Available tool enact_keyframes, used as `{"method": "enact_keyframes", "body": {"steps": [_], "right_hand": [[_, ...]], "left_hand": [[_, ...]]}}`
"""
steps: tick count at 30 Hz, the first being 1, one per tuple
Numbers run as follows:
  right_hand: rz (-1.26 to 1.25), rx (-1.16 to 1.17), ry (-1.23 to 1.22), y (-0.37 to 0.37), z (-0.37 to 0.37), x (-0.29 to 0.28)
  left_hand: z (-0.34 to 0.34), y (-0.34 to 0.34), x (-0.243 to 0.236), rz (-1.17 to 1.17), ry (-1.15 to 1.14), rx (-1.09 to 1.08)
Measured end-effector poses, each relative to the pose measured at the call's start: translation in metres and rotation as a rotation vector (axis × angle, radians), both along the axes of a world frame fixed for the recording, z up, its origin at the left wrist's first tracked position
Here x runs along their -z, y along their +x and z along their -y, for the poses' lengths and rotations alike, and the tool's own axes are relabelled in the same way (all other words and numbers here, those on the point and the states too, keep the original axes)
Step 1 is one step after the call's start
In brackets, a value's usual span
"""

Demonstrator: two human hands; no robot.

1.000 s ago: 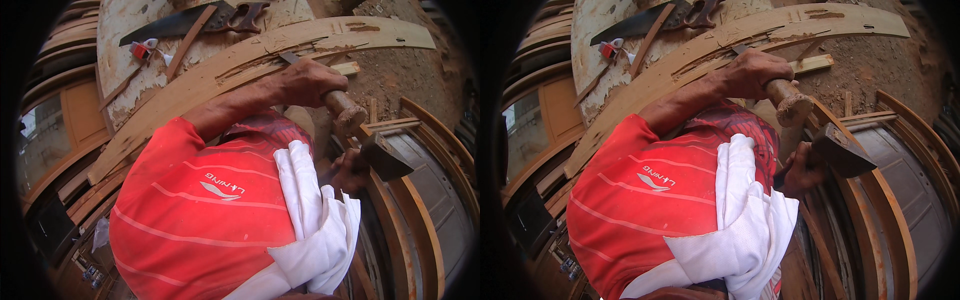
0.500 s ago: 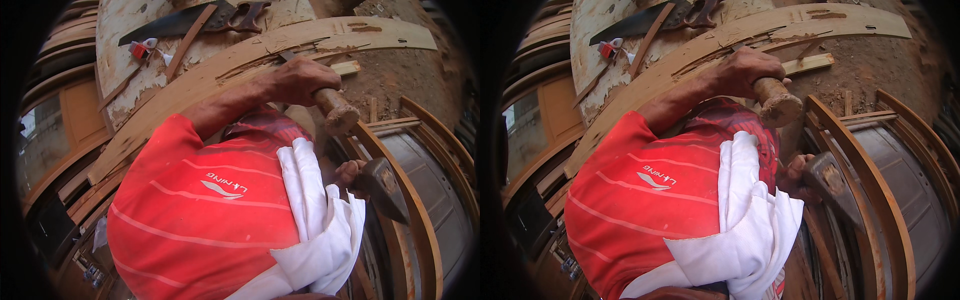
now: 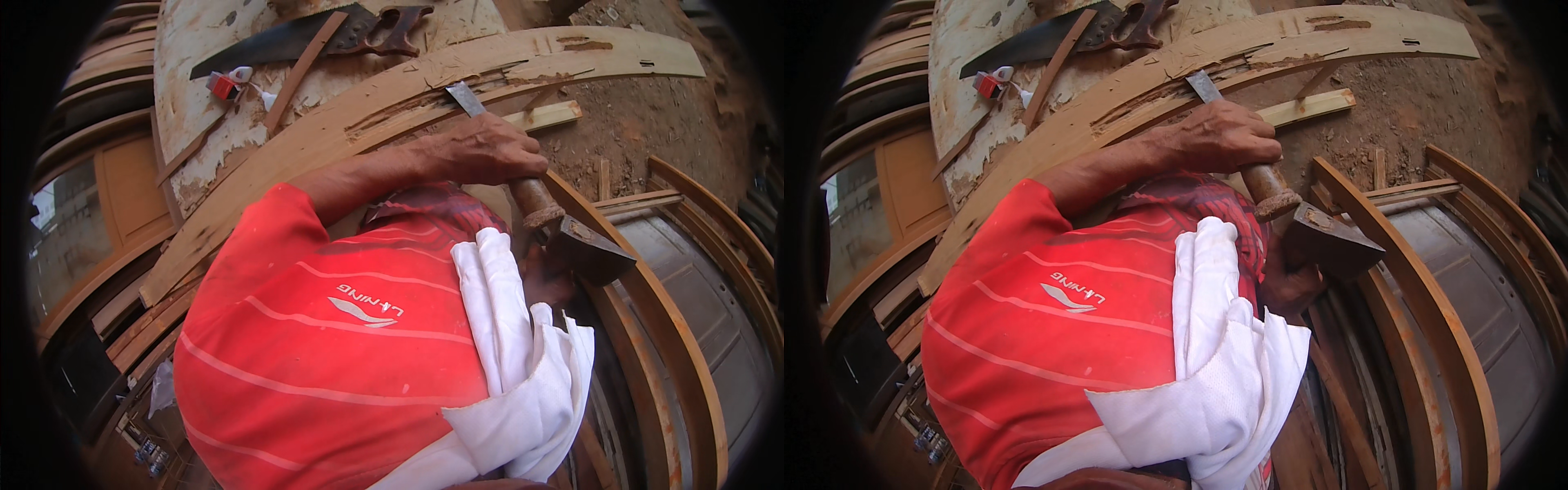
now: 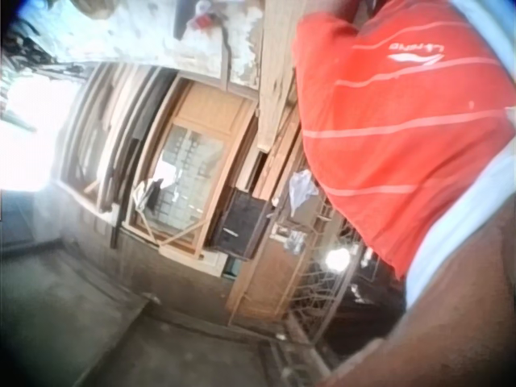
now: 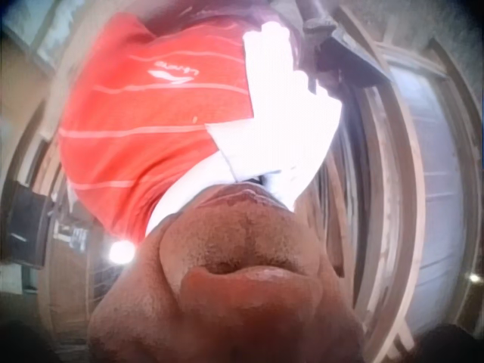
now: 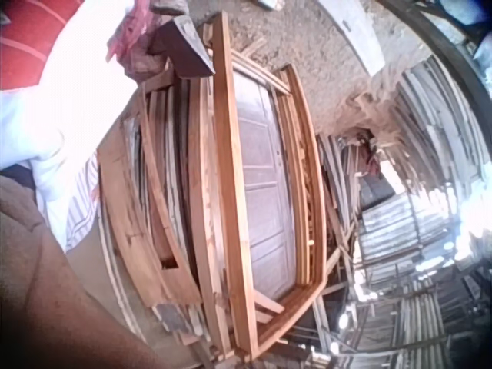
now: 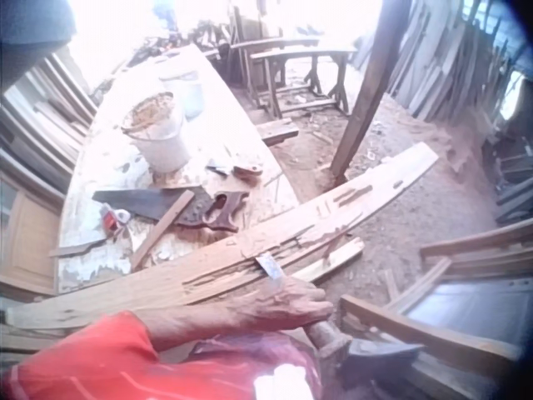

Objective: The person uses a chisel and mallet to carve and shape a curved wooden piece on a workbench. They repeatedly position the chisel and strike it to remove wood shavings, occasionally adjusting the piece and clearing debris.

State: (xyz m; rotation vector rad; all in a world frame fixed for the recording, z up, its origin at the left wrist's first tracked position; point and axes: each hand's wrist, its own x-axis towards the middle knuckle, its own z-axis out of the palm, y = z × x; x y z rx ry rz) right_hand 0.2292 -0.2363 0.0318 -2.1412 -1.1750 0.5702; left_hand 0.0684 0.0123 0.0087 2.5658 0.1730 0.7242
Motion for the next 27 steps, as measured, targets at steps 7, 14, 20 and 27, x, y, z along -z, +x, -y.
{"method": "enact_keyframes", "body": {"steps": [7,14,20,27], "right_hand": [[-0.446,0.248,0.11,-0.001,0.011,0.011],[-0.495,0.297,0.041,0.006,0.008,0.012],[-0.535,0.311,0.015,0.008,0.0,0.011],[-0.399,0.184,-0.012,0.018,-0.003,0.026]], "left_hand": [[-0.031,-0.028,-0.009,-0.076,0.099,-0.379],[-0.097,-0.07,-0.033,-0.265,-0.345,-0.775],[-0.068,-0.062,-0.004,-0.276,-0.202,-0.663],[-0.079,-0.064,0.001,-0.218,-0.193,-0.571]]}}
